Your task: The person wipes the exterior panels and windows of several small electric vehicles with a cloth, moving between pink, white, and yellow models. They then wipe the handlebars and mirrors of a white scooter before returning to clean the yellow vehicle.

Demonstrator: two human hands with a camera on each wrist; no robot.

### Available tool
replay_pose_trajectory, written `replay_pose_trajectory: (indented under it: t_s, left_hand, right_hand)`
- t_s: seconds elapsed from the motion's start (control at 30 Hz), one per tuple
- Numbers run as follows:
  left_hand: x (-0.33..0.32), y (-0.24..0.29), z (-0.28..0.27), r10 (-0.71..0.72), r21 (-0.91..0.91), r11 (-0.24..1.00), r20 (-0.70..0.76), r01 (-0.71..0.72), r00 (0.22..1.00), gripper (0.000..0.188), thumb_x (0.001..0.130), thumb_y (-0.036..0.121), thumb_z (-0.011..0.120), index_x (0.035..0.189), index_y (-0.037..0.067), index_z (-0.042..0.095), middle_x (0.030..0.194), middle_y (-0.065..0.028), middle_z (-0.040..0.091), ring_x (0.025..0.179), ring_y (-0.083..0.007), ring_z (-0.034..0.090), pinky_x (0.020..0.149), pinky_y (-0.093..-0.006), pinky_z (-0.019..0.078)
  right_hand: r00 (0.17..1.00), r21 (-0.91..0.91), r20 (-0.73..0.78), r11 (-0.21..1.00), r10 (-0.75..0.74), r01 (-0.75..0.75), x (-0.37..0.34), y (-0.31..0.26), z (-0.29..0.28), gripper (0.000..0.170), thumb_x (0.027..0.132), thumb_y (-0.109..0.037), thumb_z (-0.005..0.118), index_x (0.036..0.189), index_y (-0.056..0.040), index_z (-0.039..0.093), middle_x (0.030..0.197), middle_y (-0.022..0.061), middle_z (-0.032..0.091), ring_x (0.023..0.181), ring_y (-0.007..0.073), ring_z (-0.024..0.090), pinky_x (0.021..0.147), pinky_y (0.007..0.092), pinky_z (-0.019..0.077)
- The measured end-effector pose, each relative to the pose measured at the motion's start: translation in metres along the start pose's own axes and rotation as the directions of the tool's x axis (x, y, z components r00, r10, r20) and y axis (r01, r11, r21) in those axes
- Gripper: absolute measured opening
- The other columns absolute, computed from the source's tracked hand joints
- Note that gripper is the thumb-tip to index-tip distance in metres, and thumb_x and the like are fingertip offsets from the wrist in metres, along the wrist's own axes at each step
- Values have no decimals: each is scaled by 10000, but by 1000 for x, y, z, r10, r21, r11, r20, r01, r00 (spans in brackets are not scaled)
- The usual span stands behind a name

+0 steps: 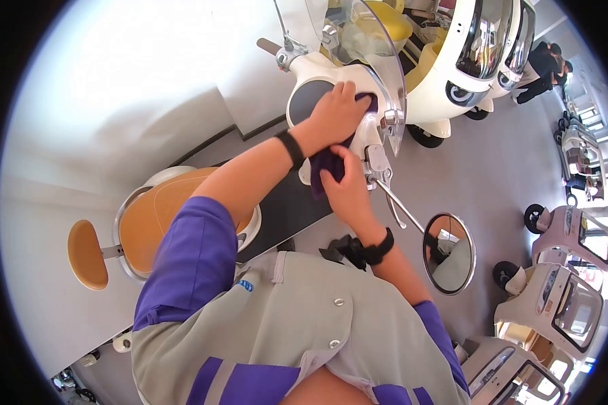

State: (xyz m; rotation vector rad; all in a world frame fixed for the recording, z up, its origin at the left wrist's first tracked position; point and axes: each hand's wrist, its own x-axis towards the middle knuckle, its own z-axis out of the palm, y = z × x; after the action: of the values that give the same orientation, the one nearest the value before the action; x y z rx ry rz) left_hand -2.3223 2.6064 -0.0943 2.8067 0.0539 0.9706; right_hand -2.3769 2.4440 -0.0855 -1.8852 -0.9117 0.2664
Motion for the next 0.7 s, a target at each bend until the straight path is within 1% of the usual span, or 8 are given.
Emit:
replay_pose_trajectory:
  t_s: [0.2,0.3,0.33,0.43,0.5,0.53,0.63,0.7]
  left_hand:
    - [58,-65,20,-349,143,931,75,336,934,287,920,292,532,1089,109,674,1053,-274,575,930,-398,572,826,-482,499]
    - [57,-62,15,-311,-7,949,117,314,943,315,921,289,525,1126,100,671,1093,-307,588,925,-422,576,858,-495,475]
    - [62,-62,16,-198,-41,975,266,217,943,311,917,310,530,1113,127,685,1114,-289,560,1086,-425,545,875,-501,496]
    - [38,-14,-11,206,-130,977,356,-169,911,267,889,240,547,1105,214,702,1089,-172,568,1057,-335,556,846,-436,496]
    - [11,0,5,426,-98,904,148,-415,893,168,851,224,595,942,188,732,941,-131,535,940,-317,553,720,-400,510]
    - [11,-1,1,353,-124,934,157,-336,923,176,852,220,590,964,179,719,940,-139,532,941,-326,552,725,-409,511]
    - [18,-16,-4,119,-85,990,108,-110,987,209,855,214,578,1027,160,683,940,-156,530,945,-348,554,734,-436,512]
    - [28,-41,2,-49,-1,999,55,49,997,250,880,213,554,1104,140,638,952,-188,545,948,-382,561,767,-479,505]
  right_hand:
    - [989,38,-134,998,64,-60,56,2,14,548,859,-87,609,1361,44,434,1314,253,486,1218,392,483,1013,417,418]
    - [972,145,-57,965,228,-218,54,1,4,500,876,-90,595,1338,52,463,1307,255,509,1194,372,523,1007,402,427]
    - [970,187,-43,956,238,-227,48,-5,0,485,881,-88,592,1330,53,474,1298,249,523,1181,362,537,1003,396,430]
    - [972,210,6,950,235,-231,10,-18,-4,452,901,-85,587,1323,49,497,1215,191,580,1040,264,572,916,339,455]
    - [984,168,8,970,178,-177,-2,-2,5,436,914,-72,583,1330,36,511,1115,117,633,856,143,577,794,273,479]
    - [989,186,-4,972,150,-146,-3,1,11,424,916,-58,577,1327,29,523,1079,90,655,788,101,577,749,251,486]
    - [975,118,45,968,216,-219,16,-10,5,388,899,-41,546,1278,41,540,1233,210,605,1127,321,592,977,375,452]
    - [984,91,-7,980,178,-176,39,-12,8,386,898,-20,520,1280,26,547,1258,213,597,1126,328,598,971,377,460]
